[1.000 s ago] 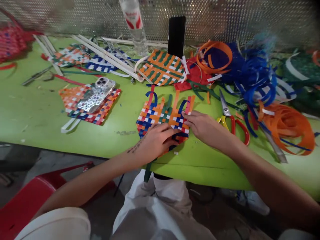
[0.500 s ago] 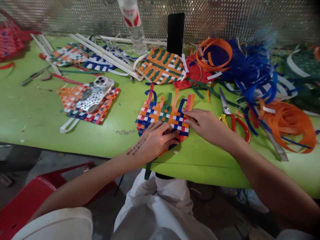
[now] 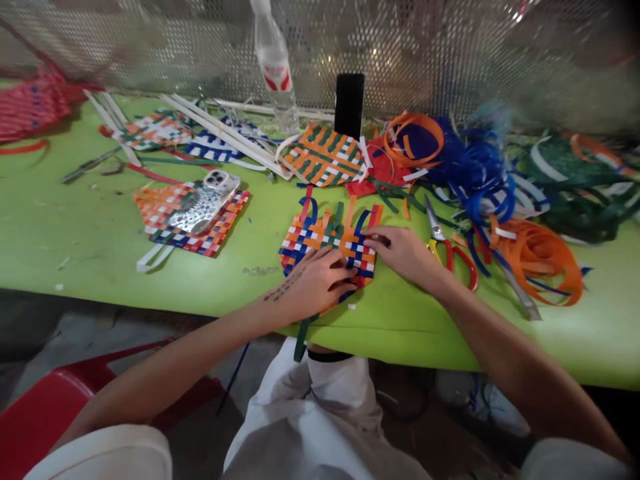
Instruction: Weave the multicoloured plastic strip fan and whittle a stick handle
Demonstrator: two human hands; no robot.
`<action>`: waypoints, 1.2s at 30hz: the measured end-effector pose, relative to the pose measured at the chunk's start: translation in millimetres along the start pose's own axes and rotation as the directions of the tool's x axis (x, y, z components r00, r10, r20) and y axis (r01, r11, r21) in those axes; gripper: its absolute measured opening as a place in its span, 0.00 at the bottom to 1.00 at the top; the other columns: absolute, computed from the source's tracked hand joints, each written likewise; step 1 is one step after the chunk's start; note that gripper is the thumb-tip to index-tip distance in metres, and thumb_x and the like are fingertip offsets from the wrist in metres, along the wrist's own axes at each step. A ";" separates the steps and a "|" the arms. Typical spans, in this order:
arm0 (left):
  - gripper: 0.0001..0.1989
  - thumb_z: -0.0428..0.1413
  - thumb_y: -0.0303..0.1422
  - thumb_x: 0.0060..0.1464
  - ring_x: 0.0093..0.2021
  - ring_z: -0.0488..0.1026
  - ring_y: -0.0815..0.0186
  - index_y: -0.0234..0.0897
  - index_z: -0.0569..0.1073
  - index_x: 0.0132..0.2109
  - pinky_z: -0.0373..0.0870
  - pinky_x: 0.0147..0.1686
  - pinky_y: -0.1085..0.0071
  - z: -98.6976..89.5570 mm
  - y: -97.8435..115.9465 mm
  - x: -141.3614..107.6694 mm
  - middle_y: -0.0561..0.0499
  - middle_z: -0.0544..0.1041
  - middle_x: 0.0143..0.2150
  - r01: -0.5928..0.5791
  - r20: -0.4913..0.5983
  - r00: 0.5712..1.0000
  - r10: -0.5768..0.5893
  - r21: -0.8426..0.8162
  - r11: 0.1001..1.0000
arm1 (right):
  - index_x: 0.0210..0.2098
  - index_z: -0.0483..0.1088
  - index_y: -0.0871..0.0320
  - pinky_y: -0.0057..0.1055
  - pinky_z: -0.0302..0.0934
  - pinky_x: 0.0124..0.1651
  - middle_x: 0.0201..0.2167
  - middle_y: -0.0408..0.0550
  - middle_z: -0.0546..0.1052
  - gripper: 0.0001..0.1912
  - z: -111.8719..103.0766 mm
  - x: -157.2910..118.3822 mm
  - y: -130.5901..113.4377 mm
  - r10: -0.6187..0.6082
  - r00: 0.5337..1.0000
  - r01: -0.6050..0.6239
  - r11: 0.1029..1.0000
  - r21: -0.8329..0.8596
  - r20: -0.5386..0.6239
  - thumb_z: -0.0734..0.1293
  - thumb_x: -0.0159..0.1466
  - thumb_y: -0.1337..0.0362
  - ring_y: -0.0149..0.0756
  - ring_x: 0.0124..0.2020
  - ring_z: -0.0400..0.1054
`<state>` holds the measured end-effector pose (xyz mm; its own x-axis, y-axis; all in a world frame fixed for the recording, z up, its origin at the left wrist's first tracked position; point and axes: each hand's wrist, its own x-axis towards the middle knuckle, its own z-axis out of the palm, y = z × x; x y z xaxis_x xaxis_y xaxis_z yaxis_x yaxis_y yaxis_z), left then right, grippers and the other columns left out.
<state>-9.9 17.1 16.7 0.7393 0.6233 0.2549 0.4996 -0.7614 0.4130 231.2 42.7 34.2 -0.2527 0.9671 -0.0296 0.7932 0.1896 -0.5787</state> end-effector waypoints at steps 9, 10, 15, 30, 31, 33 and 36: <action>0.19 0.61 0.32 0.62 0.52 0.77 0.51 0.32 0.72 0.58 0.75 0.48 0.58 -14.7 -23.8 66.1 0.39 0.75 0.55 0.153 0.089 0.984 -0.156 0.031 0.988 | 0.55 0.73 0.62 0.33 0.62 0.43 0.35 0.49 0.77 0.21 0.4 1.4 -4.7 -0.010 0.998 0.004 0.996 -0.087 -0.065 0.67 0.61 0.72 0.38 0.37 0.70; 0.18 0.60 0.31 0.62 0.52 0.77 0.51 0.31 0.72 0.58 0.75 0.47 0.58 -13.5 -26.0 69.6 0.39 0.75 0.56 0.143 0.115 0.983 -0.147 0.038 0.989 | 0.54 0.72 0.62 0.34 0.62 0.43 0.36 0.49 0.77 0.21 0.8 0.8 -4.8 -0.004 0.997 -0.003 0.997 -0.081 -0.081 0.68 0.61 0.71 0.38 0.38 0.70; 0.19 0.60 0.30 0.62 0.48 0.78 0.55 0.32 0.71 0.59 0.75 0.42 0.62 -6.4 -30.2 67.8 0.39 0.73 0.59 0.123 0.099 0.987 -0.128 0.060 0.991 | 0.48 0.76 0.61 0.35 0.64 0.44 0.36 0.50 0.77 0.13 2.1 -0.7 -1.9 -0.026 0.997 0.018 0.993 -0.114 -0.069 0.67 0.64 0.69 0.39 0.38 0.70; 0.13 0.49 0.28 0.70 0.44 0.79 0.62 0.34 0.76 0.54 0.75 0.37 0.68 3.7 -46.7 49.5 0.43 0.78 0.55 -0.260 0.112 0.964 0.239 0.246 0.934 | 0.55 0.73 0.65 0.43 0.73 0.53 0.54 0.63 0.74 0.25 10.7 -23.7 -9.9 -0.161 0.969 0.231 0.853 -0.467 0.186 0.57 0.63 0.81 0.48 0.49 0.72; 0.13 0.49 0.28 0.70 0.44 0.79 0.62 0.34 0.76 0.54 0.75 0.37 0.68 2.9 -47.7 49.4 0.42 0.78 0.55 -0.283 0.108 0.959 0.263 0.268 0.921 | 0.56 0.73 0.64 0.44 0.73 0.56 0.54 0.63 0.74 0.27 10.3 -24.9 -7.5 -0.177 0.969 0.235 0.875 -0.423 0.171 0.56 0.62 0.81 0.49 0.51 0.72; 0.13 0.50 0.29 0.70 0.44 0.80 0.61 0.33 0.76 0.55 0.75 0.37 0.66 0.5 -48.1 49.1 0.42 0.78 0.59 -0.321 0.099 0.947 0.305 0.288 0.902 | 0.60 0.71 0.63 0.46 0.71 0.60 0.56 0.61 0.74 0.31 9.1 -26.4 -1.9 -0.198 0.973 0.226 0.929 -0.295 0.123 0.55 0.61 0.82 0.49 0.55 0.71; 0.12 0.52 0.30 0.68 0.44 0.80 0.61 0.33 0.77 0.53 0.76 0.37 0.64 -2.8 -46.3 49.4 0.43 0.77 0.63 -0.337 0.096 0.941 0.324 0.285 0.897 | 0.63 0.70 0.59 0.44 0.72 0.60 0.54 0.56 0.75 0.34 6.4 -25.9 4.4 -0.163 0.986 0.166 0.983 -0.072 0.044 0.55 0.61 0.82 0.44 0.55 0.73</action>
<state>2.3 83.6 12.6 0.9007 0.3233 0.2901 0.3274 -0.9442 0.0357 237.7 17.4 27.1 -0.4031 0.9147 0.0293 0.7780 0.3594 -0.5154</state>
